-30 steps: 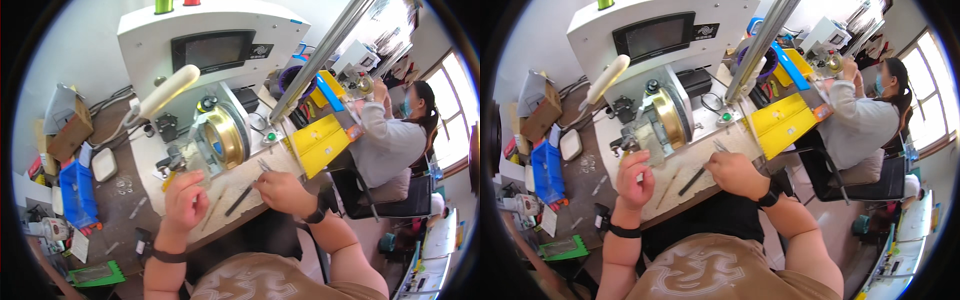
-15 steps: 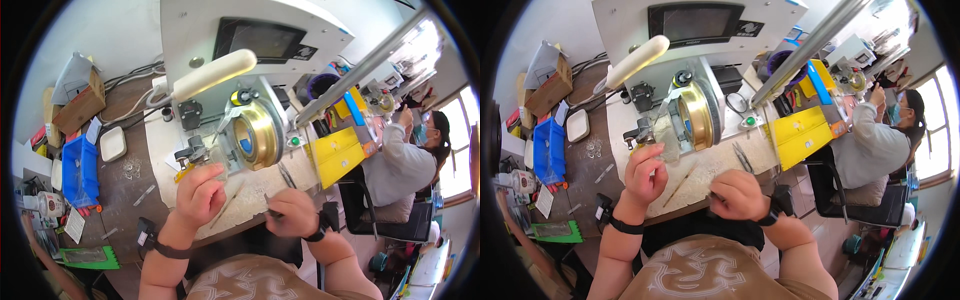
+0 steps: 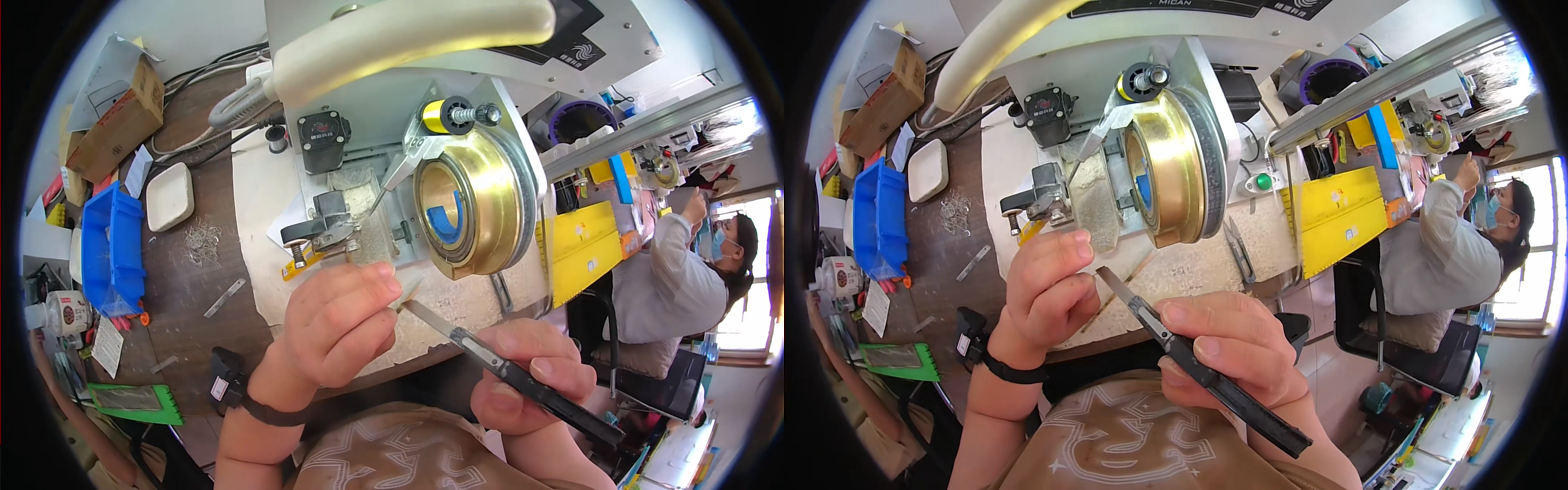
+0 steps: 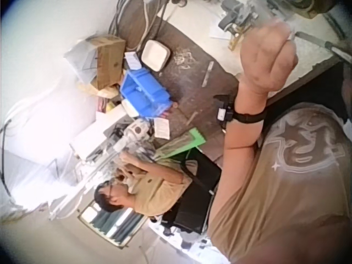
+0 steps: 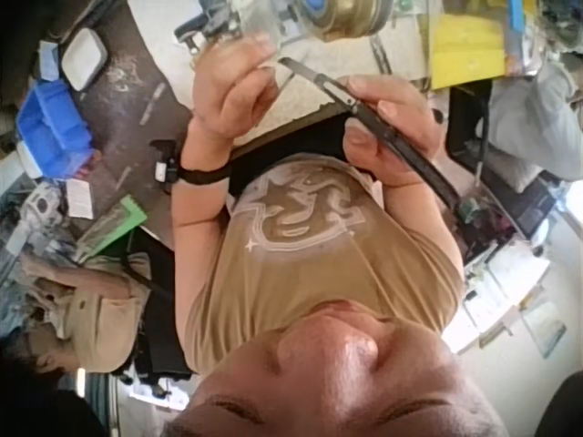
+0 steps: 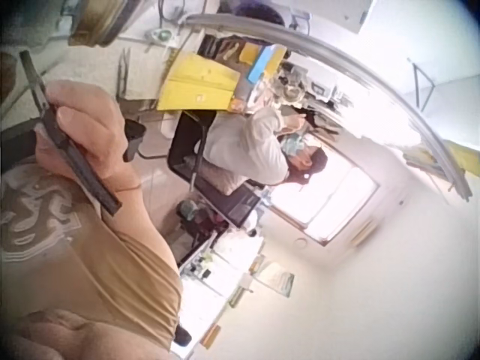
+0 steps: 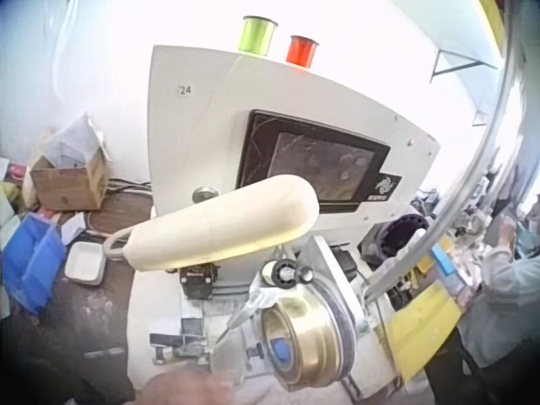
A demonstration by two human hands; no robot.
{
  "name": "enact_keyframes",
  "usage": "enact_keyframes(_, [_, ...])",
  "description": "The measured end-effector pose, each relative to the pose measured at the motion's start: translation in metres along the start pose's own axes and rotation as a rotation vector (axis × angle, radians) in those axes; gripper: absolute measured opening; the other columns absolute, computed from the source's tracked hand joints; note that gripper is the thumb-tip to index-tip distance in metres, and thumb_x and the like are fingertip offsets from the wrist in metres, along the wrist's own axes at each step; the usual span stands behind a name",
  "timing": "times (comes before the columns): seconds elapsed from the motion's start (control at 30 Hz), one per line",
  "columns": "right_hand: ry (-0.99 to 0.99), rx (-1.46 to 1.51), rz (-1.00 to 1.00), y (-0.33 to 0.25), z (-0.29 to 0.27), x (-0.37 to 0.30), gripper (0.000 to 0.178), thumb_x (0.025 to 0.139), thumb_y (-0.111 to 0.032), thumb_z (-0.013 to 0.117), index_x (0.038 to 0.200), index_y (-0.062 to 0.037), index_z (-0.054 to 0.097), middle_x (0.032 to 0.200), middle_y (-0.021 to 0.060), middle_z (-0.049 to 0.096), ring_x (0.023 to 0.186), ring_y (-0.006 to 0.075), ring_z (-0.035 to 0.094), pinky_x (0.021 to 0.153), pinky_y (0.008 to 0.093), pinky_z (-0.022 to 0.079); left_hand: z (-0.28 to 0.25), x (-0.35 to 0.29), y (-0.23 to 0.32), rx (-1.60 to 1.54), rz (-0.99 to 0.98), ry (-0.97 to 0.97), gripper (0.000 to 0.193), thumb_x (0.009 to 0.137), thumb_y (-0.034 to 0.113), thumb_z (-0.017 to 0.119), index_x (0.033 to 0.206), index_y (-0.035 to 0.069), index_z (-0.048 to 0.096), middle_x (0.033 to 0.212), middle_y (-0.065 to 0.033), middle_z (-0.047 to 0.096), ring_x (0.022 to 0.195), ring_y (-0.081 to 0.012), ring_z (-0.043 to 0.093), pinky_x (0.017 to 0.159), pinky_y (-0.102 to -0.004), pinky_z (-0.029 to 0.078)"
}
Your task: The person assembles small metal or plastic components onto a rotating circular fixture using tweezers, then applies glue from a bottle to secure them.
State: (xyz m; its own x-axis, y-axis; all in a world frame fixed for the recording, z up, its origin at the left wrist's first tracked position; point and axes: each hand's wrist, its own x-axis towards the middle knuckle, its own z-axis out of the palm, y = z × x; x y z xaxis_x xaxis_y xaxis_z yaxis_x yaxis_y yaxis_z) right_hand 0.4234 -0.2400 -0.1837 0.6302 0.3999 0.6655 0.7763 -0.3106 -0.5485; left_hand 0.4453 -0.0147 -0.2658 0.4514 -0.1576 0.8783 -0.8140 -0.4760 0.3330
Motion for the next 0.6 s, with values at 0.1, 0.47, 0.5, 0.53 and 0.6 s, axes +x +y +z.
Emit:
enact_keyframes(0.1, [0.013,-0.017,-0.002,0.005,0.006,-0.002,0.043,0.096,-0.025,0.070,0.123,-0.0074,0.041,0.108,0.0184,0.069,0.077,0.0256,0.073,0.066,0.0329,0.060,-0.002,-0.001,0.001,-0.013,-0.001,-0.006,0.020,0.083,0.000,0.070,0.102,0.002,0.062,0.112,-0.0139,0.068,0.097,-0.0319,0.072,0.075,-0.0384,0.060])
enact_keyframes(0.47, [-0.010,0.191,0.101,0.004,0.005,0.000,0.060,0.073,0.000,0.085,0.124,-0.0101,0.055,0.118,0.0197,0.071,0.089,0.0330,0.074,0.070,0.0380,0.061,0.001,0.002,0.001,-0.027,-0.009,0.000,0.017,0.086,0.001,0.069,0.101,0.001,0.062,0.111,-0.0152,0.069,0.098,-0.0324,0.072,0.076,-0.0391,0.061])
enact_keyframes(0.5, [-0.022,0.182,0.110,0.003,0.005,0.001,0.059,0.073,-0.001,0.086,0.123,-0.0092,0.056,0.118,0.0204,0.071,0.089,0.0333,0.074,0.071,0.0387,0.061,0.002,0.003,0.001,-0.033,-0.008,0.000,0.017,0.086,0.002,0.069,0.101,0.001,0.062,0.112,-0.0152,0.069,0.098,-0.0324,0.072,0.077,-0.0392,0.061])
enact_keyframes(0.53, [-0.023,0.186,0.108,0.004,0.008,0.001,0.059,0.073,-0.001,0.086,0.123,-0.0092,0.056,0.118,0.0204,0.071,0.089,0.0333,0.074,0.071,0.0387,0.061,0.001,0.002,0.002,-0.031,-0.006,-0.001,0.017,0.086,0.002,0.069,0.101,0.001,0.062,0.112,-0.0153,0.069,0.098,-0.0324,0.072,0.077,-0.0393,0.061])
enact_keyframes(0.6, [-0.029,0.171,0.065,0.006,0.013,0.001,0.055,0.073,-0.001,0.085,0.120,-0.0054,0.057,0.116,0.0218,0.072,0.087,0.0334,0.074,0.071,0.0390,0.061,0.000,0.002,0.003,-0.036,-0.006,-0.004,0.017,0.086,0.002,0.069,0.101,0.001,0.062,0.112,-0.0154,0.069,0.099,-0.0325,0.072,0.077,-0.0395,0.061])
